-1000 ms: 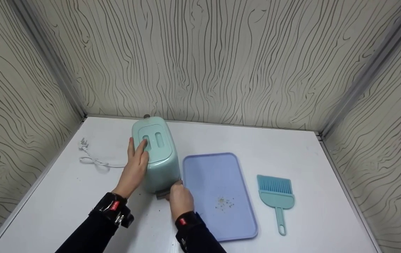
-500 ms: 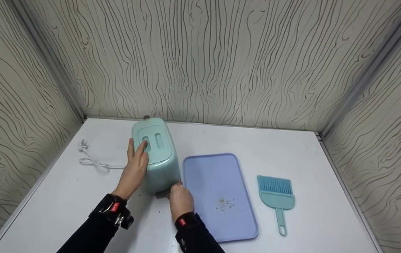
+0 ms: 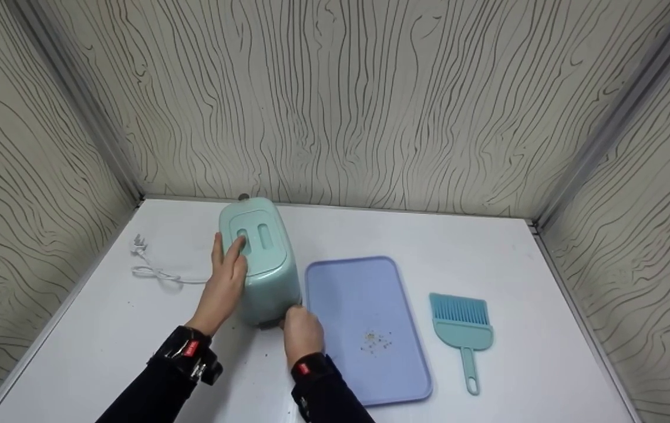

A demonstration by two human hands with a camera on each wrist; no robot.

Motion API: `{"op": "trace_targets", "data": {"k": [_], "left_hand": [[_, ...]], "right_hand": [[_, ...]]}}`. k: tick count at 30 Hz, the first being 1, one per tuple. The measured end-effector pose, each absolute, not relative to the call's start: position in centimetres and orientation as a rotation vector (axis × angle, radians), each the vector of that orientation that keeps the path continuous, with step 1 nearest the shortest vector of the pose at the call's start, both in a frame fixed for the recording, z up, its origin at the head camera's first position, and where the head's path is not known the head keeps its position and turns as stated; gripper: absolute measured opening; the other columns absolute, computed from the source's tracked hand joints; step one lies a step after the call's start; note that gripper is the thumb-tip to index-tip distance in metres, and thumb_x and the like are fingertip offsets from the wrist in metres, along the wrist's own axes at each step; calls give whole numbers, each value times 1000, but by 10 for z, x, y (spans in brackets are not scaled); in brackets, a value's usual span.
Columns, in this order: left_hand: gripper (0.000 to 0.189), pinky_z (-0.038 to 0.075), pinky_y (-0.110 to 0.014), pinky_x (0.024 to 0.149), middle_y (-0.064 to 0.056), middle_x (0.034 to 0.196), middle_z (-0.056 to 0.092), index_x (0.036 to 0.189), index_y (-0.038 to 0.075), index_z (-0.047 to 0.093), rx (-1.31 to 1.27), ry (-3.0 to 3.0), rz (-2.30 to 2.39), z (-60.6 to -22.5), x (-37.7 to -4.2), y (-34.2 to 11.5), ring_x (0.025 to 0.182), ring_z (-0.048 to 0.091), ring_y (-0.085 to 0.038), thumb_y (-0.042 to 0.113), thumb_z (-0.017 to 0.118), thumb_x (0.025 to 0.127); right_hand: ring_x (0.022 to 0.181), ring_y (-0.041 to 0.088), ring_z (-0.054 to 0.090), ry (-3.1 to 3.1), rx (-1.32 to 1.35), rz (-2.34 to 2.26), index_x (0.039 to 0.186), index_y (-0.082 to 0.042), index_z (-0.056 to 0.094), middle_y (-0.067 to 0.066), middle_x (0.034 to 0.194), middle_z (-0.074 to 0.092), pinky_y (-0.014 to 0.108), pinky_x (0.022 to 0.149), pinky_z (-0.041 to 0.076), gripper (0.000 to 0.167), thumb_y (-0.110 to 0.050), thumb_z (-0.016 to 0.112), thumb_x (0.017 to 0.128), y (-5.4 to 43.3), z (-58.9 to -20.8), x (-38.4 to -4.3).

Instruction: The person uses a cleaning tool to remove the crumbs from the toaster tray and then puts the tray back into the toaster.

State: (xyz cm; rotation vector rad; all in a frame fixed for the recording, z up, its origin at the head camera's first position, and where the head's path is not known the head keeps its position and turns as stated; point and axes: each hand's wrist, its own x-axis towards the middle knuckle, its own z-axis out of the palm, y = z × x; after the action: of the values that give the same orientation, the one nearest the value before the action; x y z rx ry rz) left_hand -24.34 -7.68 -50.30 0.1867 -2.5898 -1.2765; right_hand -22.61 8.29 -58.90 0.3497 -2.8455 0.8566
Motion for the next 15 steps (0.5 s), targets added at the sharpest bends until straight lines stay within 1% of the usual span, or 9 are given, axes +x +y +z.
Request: {"op": "trace_targets", "data": {"k": [10, 15], "left_hand": [[50, 41, -33, 50, -11, 172, -3, 160, 25, 35, 205, -2594, -1290, -502, -243, -77, 56, 47, -17, 33, 32, 110], [50, 42, -34, 50, -14, 171, 0, 159, 23, 36, 201, -2594, -1266, -502, -244, -77, 59, 52, -19, 32, 31, 110]], "right_hand": [[70, 30, 69, -2863, 336, 853, 81, -4, 71, 11, 77, 72, 43, 63, 55, 17, -14, 84, 79, 81, -586, -231], [70, 31, 69, -2851, 339, 828, 80, -3, 71, 11, 77, 72, 43, 63, 55, 20, -15, 86, 76, 82, -585, -233]]}}
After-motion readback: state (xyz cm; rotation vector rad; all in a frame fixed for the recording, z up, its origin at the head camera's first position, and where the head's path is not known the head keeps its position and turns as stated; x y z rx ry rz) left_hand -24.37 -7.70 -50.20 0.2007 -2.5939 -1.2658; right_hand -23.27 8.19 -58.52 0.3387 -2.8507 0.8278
